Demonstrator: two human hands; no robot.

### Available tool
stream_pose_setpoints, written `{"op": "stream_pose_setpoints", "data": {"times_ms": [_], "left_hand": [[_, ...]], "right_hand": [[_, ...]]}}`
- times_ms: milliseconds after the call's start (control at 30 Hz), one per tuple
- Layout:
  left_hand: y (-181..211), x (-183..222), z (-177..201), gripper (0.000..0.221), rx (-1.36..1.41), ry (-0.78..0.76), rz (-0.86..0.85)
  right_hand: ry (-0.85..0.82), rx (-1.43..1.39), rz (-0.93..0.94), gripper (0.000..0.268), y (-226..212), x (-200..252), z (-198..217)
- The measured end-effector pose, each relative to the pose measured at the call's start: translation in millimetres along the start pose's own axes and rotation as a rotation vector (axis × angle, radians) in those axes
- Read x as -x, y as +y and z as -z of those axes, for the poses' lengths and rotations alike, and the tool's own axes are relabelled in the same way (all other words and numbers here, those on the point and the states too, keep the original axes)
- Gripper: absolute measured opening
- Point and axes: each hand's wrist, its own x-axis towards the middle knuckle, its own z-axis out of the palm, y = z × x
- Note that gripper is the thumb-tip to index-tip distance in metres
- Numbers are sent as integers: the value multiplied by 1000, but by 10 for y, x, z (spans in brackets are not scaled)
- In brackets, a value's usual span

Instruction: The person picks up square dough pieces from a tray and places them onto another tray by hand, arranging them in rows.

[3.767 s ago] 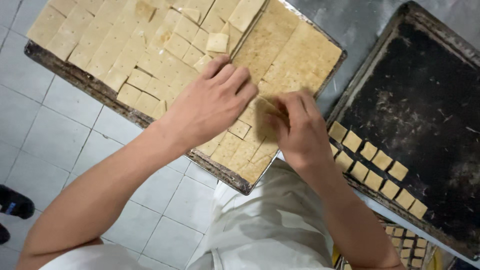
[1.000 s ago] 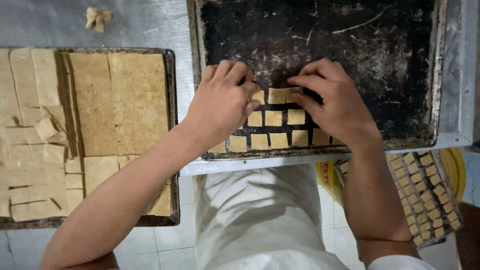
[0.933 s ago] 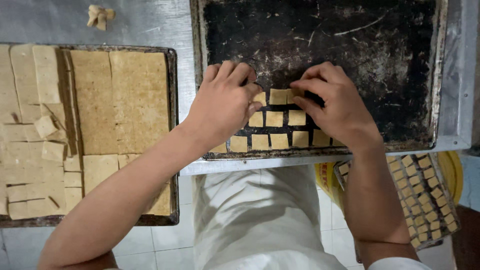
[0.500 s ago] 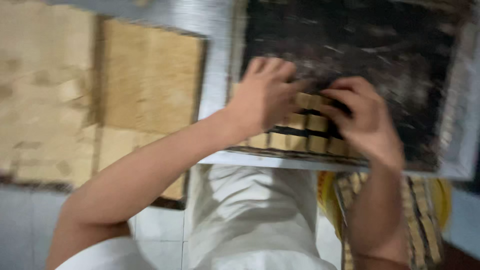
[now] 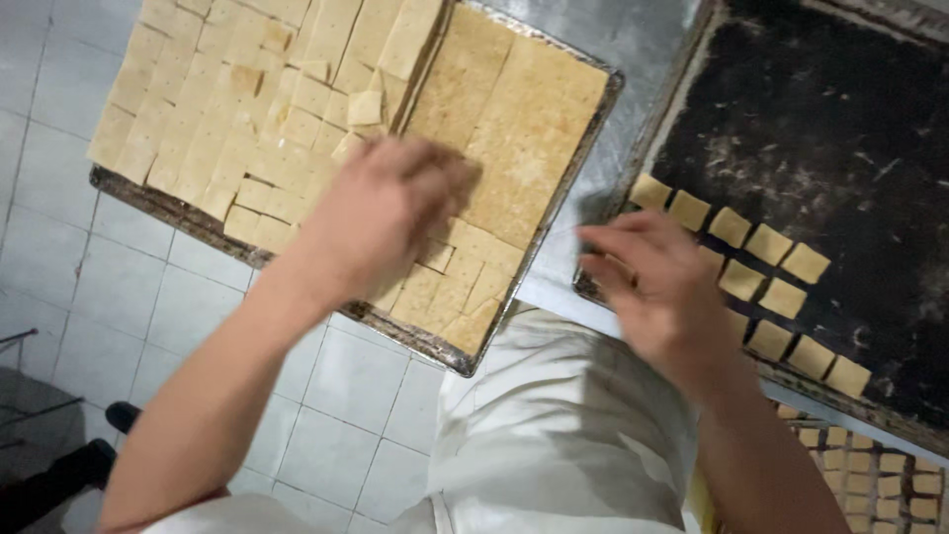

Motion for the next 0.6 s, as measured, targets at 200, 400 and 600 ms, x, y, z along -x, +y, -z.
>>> {"op": "stream_pose_setpoints", "data": {"times_ms": [200, 400, 600], "left_hand": [[-27, 175, -274, 14, -29, 69, 45], [-195, 228, -124, 29, -218, 413, 87], [-151, 318, -96, 22, -387, 113, -18]], "right_hand": [[-26, 126, 190, 23, -228, -210, -438], [-60, 177, 137, 22, -289, -212, -632], [-96, 174, 41, 19, -304, -226, -698]]}}
